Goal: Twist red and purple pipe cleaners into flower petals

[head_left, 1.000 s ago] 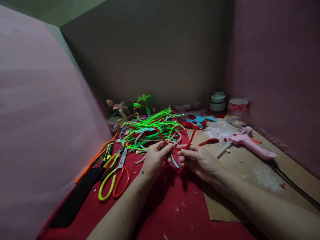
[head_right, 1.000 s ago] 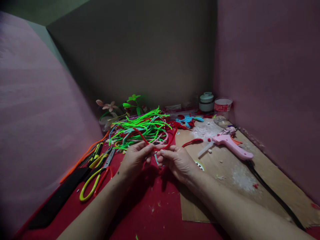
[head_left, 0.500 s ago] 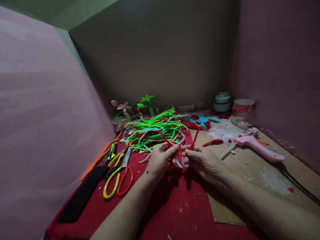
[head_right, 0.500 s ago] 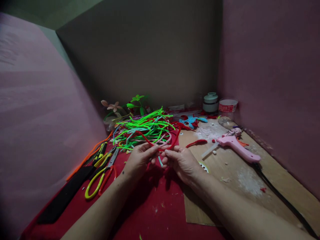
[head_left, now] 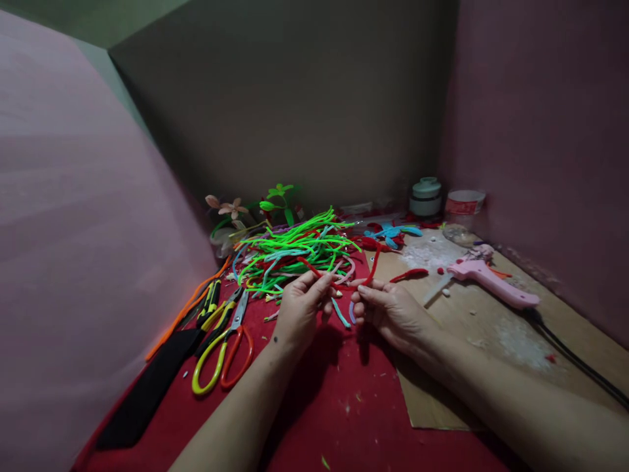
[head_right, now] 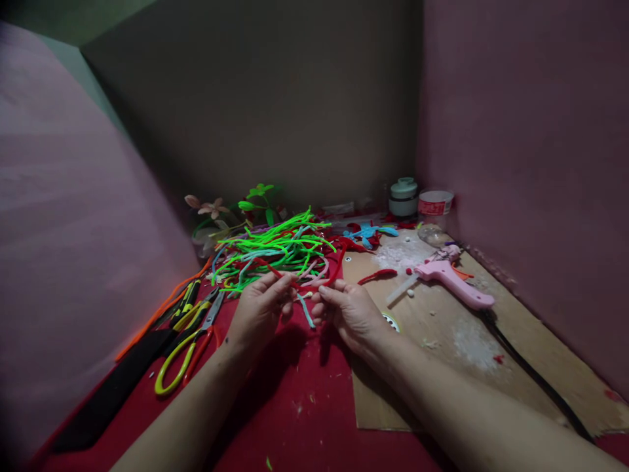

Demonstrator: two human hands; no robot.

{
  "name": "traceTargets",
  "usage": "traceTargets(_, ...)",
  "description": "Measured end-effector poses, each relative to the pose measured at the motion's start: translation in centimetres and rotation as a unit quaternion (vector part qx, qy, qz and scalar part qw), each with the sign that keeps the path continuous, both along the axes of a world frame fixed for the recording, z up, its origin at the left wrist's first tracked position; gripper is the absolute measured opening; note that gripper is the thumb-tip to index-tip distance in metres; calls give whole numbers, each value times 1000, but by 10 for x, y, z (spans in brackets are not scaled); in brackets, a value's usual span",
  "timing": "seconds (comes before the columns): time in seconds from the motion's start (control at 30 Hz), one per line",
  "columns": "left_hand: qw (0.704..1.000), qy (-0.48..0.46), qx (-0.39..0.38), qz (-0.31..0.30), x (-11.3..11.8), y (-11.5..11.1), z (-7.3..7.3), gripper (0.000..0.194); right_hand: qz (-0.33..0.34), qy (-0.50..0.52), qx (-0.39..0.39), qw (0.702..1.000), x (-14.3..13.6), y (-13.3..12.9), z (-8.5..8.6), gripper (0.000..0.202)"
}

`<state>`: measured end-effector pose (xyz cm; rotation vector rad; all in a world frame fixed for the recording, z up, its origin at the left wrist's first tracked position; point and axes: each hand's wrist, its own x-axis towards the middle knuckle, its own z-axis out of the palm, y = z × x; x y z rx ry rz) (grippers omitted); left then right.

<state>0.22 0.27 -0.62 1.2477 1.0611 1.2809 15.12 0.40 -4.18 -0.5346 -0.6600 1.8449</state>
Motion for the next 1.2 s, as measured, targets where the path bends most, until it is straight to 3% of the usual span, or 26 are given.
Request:
traceTargets(0.47,999,-1,-21,-24,1,0,-1,27,-2,-1,13,1000,0,0,-1,20)
traceTargets(0.73,1000,-18,-18,11,1,0,0,27,-14,-8,15,1000,-1,0,-1,19)
traceTargets(1.2,1000,-12,-25,10,1,-1,1,27,-19,-17,17,1000,0,-1,1,18)
